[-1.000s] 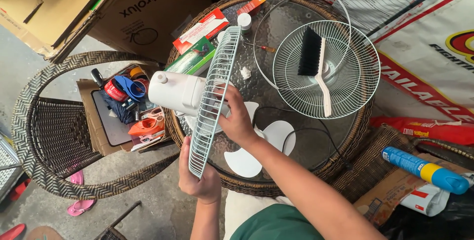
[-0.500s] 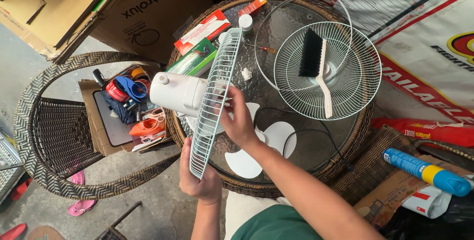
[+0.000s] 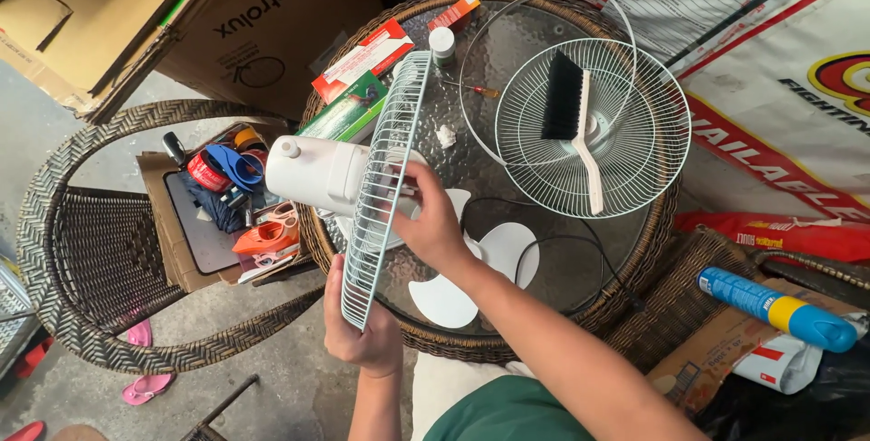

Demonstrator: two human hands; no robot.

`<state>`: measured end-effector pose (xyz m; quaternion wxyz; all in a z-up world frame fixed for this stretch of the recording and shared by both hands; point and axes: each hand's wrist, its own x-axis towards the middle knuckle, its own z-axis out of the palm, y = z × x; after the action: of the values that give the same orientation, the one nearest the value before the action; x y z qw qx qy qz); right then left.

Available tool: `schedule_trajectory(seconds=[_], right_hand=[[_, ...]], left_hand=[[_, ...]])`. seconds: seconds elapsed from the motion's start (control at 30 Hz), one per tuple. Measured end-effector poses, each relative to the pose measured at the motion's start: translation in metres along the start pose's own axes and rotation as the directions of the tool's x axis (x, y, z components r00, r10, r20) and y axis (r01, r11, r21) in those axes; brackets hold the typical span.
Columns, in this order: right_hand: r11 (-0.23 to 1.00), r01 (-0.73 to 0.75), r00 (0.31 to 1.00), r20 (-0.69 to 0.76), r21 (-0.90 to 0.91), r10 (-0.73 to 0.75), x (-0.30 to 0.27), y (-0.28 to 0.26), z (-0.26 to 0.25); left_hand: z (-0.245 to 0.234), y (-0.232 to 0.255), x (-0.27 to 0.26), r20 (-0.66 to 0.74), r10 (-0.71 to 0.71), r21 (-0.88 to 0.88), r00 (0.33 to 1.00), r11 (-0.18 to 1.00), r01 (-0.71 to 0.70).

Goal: The person is assembling a white electric fan, attaching the blade and the front grille.

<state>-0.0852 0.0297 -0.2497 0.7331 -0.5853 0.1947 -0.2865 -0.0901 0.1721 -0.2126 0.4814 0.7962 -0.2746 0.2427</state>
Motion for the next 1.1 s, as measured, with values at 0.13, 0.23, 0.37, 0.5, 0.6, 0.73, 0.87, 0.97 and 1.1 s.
schedule_trajectory(seconds=[0.13,0.23,0.37,0.5,0.6,0.73,0.87,0.97,1.1], right_hand=[[0.982,0.165,0.986,-0.007,-0.094,-0.166,0.001,-0.013,0.000],[0.979,0.197,0.980,0.002,-0.054,-0.197,0.001,-0.003,-0.002],[0.979,0.189,0.982,0.019,-0.082,-0.188,0.002,-0.002,-0.004],[0.988,0.153,0.988,-0.014,0.015,-0.153,0.002,-0.001,0.000],[0.991,0.130,0.992,-0.008,0.044,-0.130,0.001,-0.003,0.001],[0.996,0.060,0.997,-0.053,-0.059,-0.063,0.004,0.001,-0.004],[0.992,-0.069,0.998,0.005,-0.103,0.070,0.008,0.020,-0.008],[1.000,-0.001,0.999,0.039,0.009,0.001,0.009,0.001,-0.006],[0.990,0.073,0.997,-0.001,0.123,-0.074,0.003,0.002,0.001]], left_hand=[[-0.001,-0.001,0.000,0.001,-0.001,0.004,1.000,1.000,0.001],[-0.001,-0.001,0.000,0.002,0.002,-0.004,1.000,1.000,-0.002],[0.000,0.000,-0.001,-0.001,-0.001,-0.001,1.000,1.000,0.001],[0.000,-0.002,-0.001,0.002,0.004,0.000,1.000,1.000,-0.004],[-0.001,0.000,0.001,0.005,0.000,0.003,1.000,1.000,0.000],[-0.001,-0.003,-0.002,0.007,-0.002,0.000,1.000,1.000,0.002],[-0.001,-0.001,-0.001,0.004,0.001,-0.006,1.000,1.000,-0.001],[0.000,0.000,0.000,0.000,0.002,-0.003,1.000,1.000,-0.002],[-0.001,-0.001,0.000,0.002,-0.005,0.013,1.000,1.000,0.004]])
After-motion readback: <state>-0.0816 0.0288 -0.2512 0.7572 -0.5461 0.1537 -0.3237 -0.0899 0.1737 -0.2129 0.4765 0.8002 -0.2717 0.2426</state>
